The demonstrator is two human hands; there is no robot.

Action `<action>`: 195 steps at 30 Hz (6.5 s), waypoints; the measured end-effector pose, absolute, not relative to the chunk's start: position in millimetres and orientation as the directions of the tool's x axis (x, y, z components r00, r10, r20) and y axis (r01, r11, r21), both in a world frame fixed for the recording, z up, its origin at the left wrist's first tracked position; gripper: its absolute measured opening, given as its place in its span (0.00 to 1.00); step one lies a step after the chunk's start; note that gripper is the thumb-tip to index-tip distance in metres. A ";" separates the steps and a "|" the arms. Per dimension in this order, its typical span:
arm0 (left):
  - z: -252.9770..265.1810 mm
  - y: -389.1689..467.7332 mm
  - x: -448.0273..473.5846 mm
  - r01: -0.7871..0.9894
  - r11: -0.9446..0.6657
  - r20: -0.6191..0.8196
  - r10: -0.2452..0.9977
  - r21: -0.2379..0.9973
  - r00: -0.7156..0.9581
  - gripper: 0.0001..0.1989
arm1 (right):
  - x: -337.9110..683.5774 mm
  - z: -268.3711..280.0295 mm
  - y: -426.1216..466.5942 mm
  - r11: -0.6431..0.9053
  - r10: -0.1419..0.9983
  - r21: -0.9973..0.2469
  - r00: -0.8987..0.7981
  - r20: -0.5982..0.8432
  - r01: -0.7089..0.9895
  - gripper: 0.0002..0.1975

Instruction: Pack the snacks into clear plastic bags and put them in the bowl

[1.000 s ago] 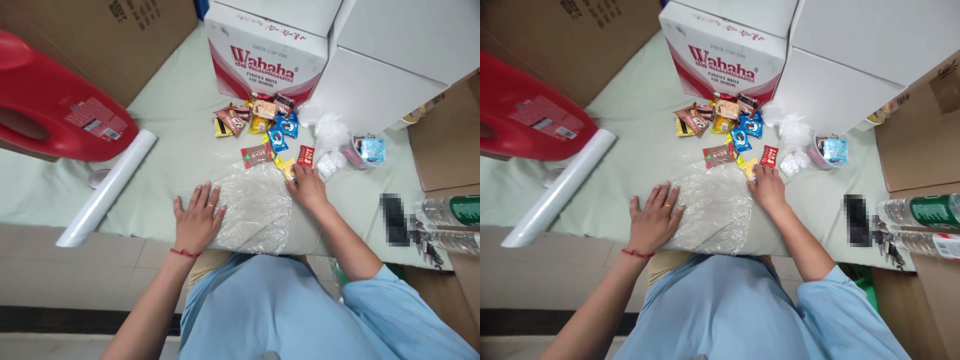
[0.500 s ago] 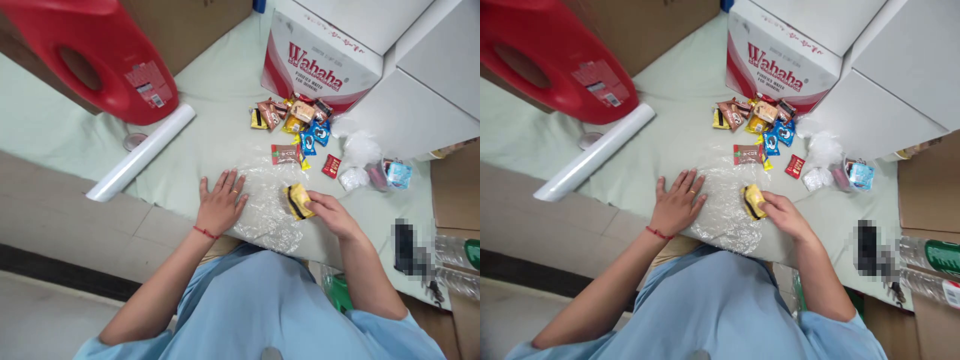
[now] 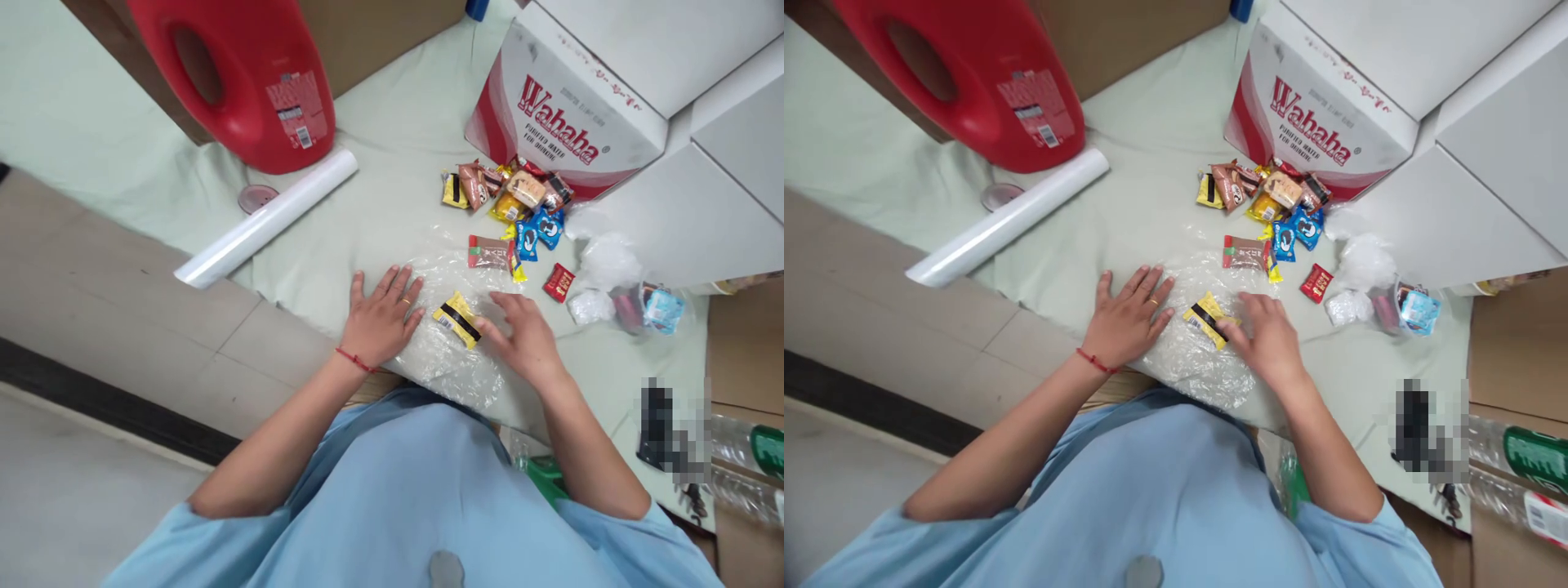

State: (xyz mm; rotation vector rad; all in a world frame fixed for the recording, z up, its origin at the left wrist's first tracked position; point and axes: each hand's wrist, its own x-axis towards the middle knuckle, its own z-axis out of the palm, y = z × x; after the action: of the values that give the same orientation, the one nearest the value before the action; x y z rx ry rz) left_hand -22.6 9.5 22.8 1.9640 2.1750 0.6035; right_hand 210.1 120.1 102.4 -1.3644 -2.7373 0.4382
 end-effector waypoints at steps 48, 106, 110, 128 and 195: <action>26.1 2.3 -12.1 0.923 0.146 0.114 0.974 0.355 -0.198 0.29 | 280.9 94.7 166.3 0.472 0.882 -0.358 -0.432 0.190 0.806 0.24; 36.7 -11.4 -81.8 0.866 -0.160 0.116 0.986 0.474 0.119 0.23 | 284.9 59.4 53.0 0.738 0.526 -0.594 -0.824 0.212 0.319 0.08; 38.1 0.6 -80.8 0.885 -0.132 0.184 0.982 0.447 0.053 0.22 | 280.6 84.8 63.0 0.711 0.532 -0.646 -0.813 0.236 0.277 0.09; 43.3 13.9 -87.7 0.770 -0.280 0.076 0.954 0.573 0.290 0.13 | 262.3 99.3 129.3 -0.067 0.851 -0.970 -0.495 -0.177 0.232 0.13; 54.5 89.4 -36.7 0.654 0.184 0.100 0.923 0.734 -0.372 0.09 | 163.2 79.8 114.9 0.876 0.435 -0.118 -0.871 -0.228 0.468 0.27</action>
State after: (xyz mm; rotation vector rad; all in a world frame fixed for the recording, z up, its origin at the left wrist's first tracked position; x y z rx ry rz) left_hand -36.7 89.4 54.5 1.4867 2.1004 1.0104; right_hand 163.2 114.9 79.8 -0.7851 -3.2311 0.2841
